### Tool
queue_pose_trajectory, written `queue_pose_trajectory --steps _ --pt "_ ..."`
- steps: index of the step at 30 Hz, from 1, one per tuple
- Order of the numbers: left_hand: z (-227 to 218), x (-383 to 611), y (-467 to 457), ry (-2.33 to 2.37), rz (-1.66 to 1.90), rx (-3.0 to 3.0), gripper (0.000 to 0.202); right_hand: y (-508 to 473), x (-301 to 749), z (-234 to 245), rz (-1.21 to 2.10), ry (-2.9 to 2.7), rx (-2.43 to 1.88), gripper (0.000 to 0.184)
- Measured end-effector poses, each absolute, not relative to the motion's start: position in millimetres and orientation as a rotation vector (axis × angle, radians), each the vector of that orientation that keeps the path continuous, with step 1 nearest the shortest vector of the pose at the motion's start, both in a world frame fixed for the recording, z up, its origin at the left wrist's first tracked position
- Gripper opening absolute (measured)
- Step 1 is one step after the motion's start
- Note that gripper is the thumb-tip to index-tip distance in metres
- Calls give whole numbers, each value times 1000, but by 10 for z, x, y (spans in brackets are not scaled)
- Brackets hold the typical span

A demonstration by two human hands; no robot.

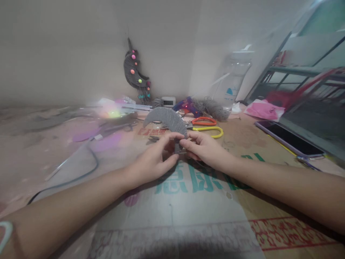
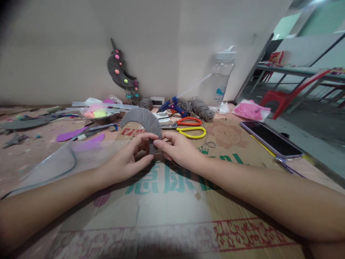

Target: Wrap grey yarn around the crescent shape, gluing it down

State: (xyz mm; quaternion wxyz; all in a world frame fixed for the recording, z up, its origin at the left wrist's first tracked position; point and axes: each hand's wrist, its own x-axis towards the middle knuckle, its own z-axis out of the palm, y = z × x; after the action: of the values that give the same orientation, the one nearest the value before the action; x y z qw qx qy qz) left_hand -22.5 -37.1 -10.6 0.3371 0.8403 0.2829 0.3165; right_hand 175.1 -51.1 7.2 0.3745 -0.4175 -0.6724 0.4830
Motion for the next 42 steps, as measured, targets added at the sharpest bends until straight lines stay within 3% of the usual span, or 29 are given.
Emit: queue_pose_trajectory --steps 8,16,20,30,42 --pt "-67 -259 -382 690 804 2228 45 -491 1747 56 1248 -1693 -1015 22" --pt "-116 -234 -284 838 1114 1958 25 -442 1770 14 1263 -1548 -1030 31" --pt "-137 -229 -221 962 1068 1991 10 -419 1784 -17 1240 -1524 -1047 34" --pt "-79 -237 -310 832 1003 2003 16 -433 1781 2 1212 -1562 -1083 35" --pt "-105 -256 -330 723 1009 2513 34 -458 1756 36 1216 -1607 -1057 35"
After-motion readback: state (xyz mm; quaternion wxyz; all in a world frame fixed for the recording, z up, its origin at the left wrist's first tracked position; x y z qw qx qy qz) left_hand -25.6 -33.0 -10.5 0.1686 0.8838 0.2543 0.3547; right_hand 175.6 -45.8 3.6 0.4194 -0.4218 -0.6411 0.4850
